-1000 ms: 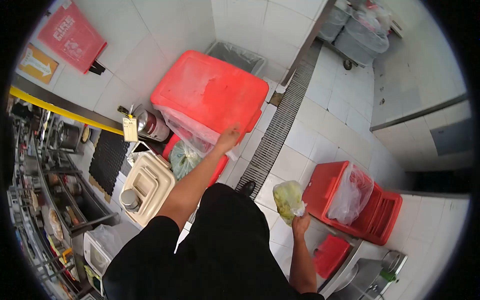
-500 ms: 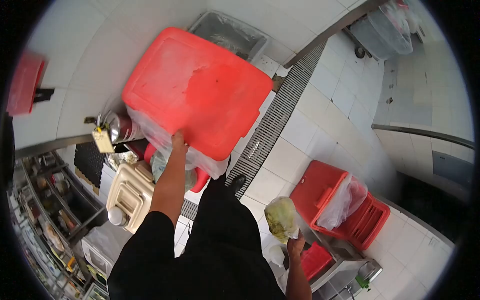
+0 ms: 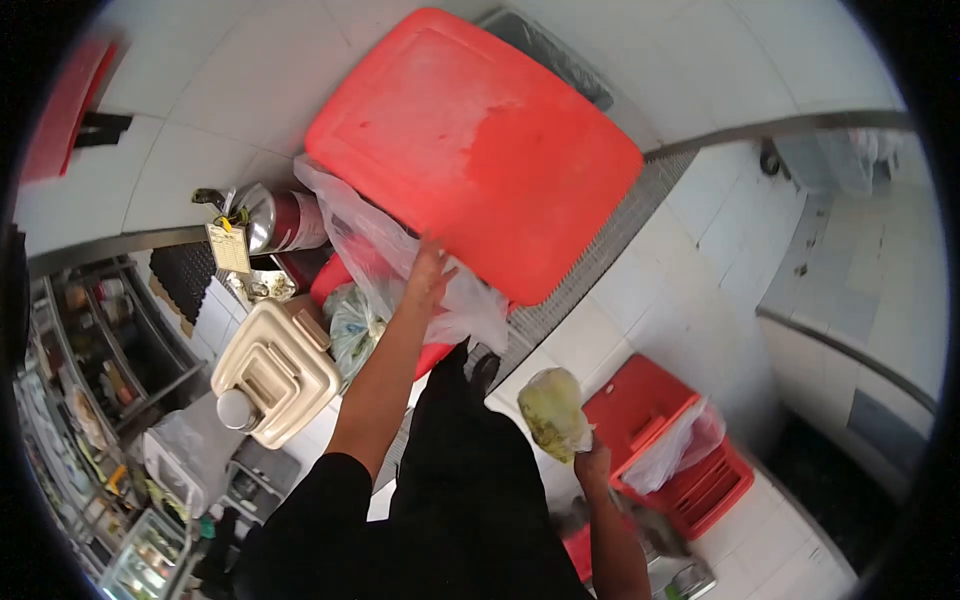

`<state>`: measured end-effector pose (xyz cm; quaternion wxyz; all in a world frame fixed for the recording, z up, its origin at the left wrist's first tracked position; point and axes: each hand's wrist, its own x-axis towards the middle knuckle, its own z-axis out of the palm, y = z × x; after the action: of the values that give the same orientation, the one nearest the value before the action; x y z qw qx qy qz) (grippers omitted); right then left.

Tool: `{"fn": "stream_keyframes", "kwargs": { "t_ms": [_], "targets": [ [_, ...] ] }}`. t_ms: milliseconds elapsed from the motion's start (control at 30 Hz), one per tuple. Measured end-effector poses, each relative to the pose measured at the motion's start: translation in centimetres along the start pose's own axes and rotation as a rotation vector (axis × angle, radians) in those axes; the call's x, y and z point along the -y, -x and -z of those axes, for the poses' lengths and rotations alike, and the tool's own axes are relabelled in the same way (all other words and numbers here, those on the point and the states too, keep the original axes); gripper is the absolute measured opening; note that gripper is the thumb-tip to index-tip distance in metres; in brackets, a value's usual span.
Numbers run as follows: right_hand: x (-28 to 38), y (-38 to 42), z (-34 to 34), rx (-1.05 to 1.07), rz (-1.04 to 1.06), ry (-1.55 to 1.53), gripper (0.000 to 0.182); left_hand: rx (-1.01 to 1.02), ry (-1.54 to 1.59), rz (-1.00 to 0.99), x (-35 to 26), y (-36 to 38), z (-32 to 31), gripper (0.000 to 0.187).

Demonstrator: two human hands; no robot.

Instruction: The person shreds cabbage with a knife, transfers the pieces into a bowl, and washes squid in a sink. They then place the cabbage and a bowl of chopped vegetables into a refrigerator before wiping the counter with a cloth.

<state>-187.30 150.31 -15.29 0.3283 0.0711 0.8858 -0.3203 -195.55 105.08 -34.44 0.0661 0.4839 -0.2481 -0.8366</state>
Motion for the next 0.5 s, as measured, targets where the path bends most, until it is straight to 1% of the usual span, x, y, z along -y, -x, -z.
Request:
{"fn": "stream_keyframes", "kwargs": {
  "t_ms": [33, 67, 100, 133, 200, 233, 267, 300, 333, 367, 400, 433, 467, 500],
  "targets": [
    [1.2, -1.2, -0.2, -0.010, 0.144, 0.139, 0.027, 0.041, -0.120, -0.066, -1.0, -1.3, -1.6, 0.066],
    [1.9, -1.3, -0.2, -0.002, 0.136, 0.170, 0.027, 0.031, -0.094, -0.048, -0.6, -0.2, -0.9, 0.066],
    [3.3, -1.3, -0.5, 0.023, 0.138, 0.267, 0.026, 0.016, -0.514, -0.097, 0.4, 1.2, 0.8, 0.068],
    [5.2, -3.3, -1.3, 0.026, 0.184, 0.347, 0.026, 0.014, -0.933, -0.190, -0.9, 1.0, 1.0, 0.070],
    [8.0, -4.3, -2.1, -0.009, 0.271, 0.339, 0.028, -0.007, -1.770, -0.372, -3.4, 0.7, 0.8, 0.074],
    [9.3, -5.1, -2.7, -0.035, 0.331, 0.310, 0.030, 0.143, -2.035, -0.189, -5.3, 2.3, 2.8, 0.069],
    [10.5, -6.0, -3.3, -0.043, 0.334, 0.314, 0.030, 0.146, -2.030, -0.198, -5.5, 3.0, 5.7, 0.069],
    [11.9, -7.0, -3.9, -0.072, 0.320, 0.316, 0.031, 0.042, -2.045, -0.200, -5.0, 3.5, 8.9, 0.061],
    [13.1, -8.2, -4.5, -0.096, 0.302, 0.319, 0.032, -0.062, -2.059, -0.194, -4.2, 4.2, 10.7, 0.053],
    [14.1, -9.7, -5.2, -0.115, 0.404, 0.295, 0.034, -0.061, -2.063, -0.183, -3.5, 4.9, 11.4, 0.053],
    [14.8, -11.4, -6.2, -0.132, 0.505, 0.264, 0.036, -0.117, -1.973, -0.306, -3.0, 5.6, 12.2, 0.050],
    [15.2, -13.2, -7.3, -0.100, 0.469, 0.289, 0.037, -0.168, -1.878, -0.426, -2.7, 6.2, 12.9, 0.046],
    [15.5, -15.0, -8.1, -0.070, 0.435, 0.315, 0.038, -0.169, -1.885, -0.421, -2.1, 6.5, 13.2, 0.046],
    [16.2, -16.4, -9.1, -0.073, 0.405, 0.294, 0.038, -0.196, -1.780, -0.475, -1.5, 6.6, 13.2, 0.042]
  ]
}}
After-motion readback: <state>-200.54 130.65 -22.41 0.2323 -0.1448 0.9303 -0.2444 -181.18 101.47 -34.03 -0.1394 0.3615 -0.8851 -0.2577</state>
